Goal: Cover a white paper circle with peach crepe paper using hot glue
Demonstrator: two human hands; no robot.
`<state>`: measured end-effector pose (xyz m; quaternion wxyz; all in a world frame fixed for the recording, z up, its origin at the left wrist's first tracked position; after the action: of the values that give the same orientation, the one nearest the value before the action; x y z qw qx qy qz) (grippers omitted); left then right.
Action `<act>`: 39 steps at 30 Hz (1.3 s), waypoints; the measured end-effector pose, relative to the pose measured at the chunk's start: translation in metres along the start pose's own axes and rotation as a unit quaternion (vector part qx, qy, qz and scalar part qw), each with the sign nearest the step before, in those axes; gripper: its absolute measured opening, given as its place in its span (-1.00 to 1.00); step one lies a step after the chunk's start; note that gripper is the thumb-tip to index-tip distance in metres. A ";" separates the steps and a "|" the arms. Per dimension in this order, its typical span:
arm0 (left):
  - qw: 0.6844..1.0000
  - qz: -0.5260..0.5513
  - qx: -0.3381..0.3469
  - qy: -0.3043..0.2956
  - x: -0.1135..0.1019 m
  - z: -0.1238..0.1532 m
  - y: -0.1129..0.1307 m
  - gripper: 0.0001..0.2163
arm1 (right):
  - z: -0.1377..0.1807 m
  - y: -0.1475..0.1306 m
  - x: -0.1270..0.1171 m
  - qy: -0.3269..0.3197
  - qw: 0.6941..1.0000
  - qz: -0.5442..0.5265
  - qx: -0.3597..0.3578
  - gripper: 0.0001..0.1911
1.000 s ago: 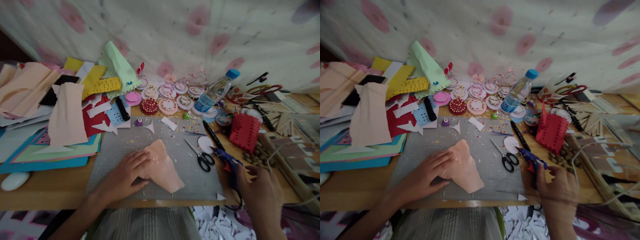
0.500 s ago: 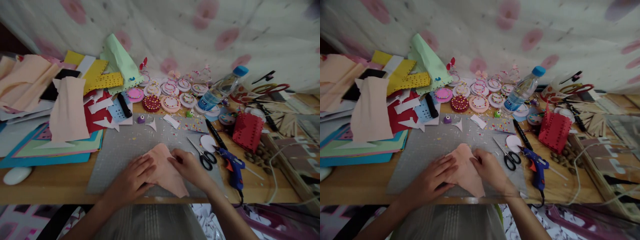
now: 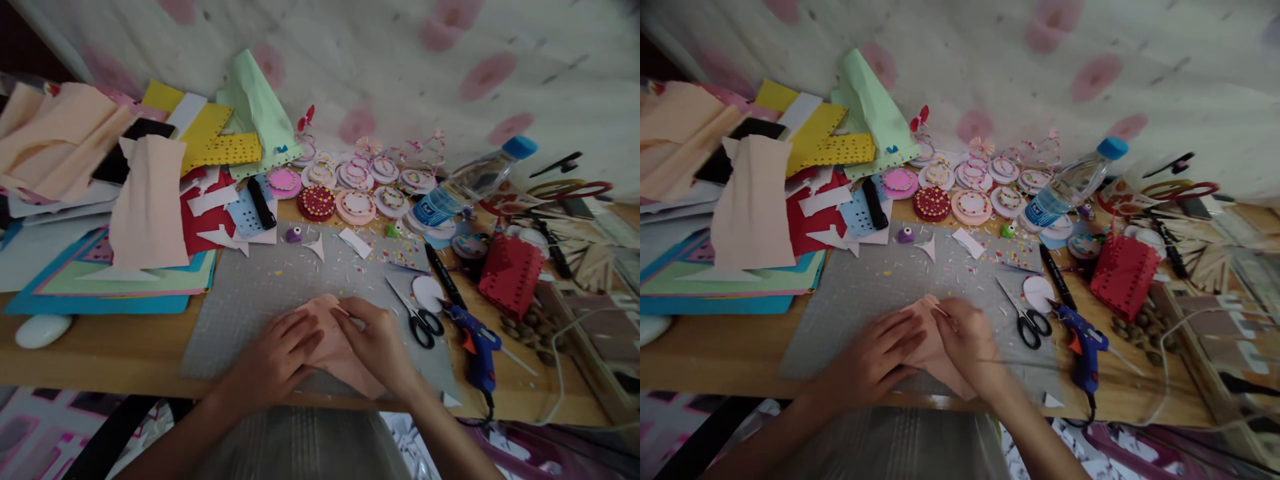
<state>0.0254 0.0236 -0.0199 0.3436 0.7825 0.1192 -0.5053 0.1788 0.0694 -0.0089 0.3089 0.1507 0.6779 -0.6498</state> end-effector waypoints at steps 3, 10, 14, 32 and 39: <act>1.000 0.015 -0.007 -0.001 0.000 -0.002 0.000 -0.58 | 0.008 -0.015 0.004 -0.001 0.997 0.018 -0.081 -0.76; 0.997 0.070 -0.022 0.018 0.004 0.002 -0.004 -0.55 | 0.026 -0.031 0.019 -0.026 0.953 0.172 -0.248 -0.75; 0.988 0.121 -0.081 0.043 0.005 0.008 -0.011 -0.44 | 0.032 -0.033 0.025 -0.041 0.920 0.271 -0.281 -0.71; 0.996 -0.016 -0.081 -0.020 0.005 -0.006 -0.021 -0.32 | 0.053 -0.043 0.041 -0.027 0.920 0.276 -0.277 -0.69; 0.998 -0.023 -0.048 0.012 0.004 -0.005 -0.021 -0.08 | 0.068 0.006 -0.039 0.134 0.969 0.198 -0.054 -0.73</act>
<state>0.0201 0.0417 -0.0307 0.3678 0.7678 0.1656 -0.4977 0.2270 0.0117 0.0129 0.3452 0.3508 0.7040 -0.5120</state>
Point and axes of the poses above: each hand's wrist, its own z-axis away from the middle knuckle, its own x-axis out of the palm, y = z × x, the point moved 6 cm from there along -z, towards the middle knuckle
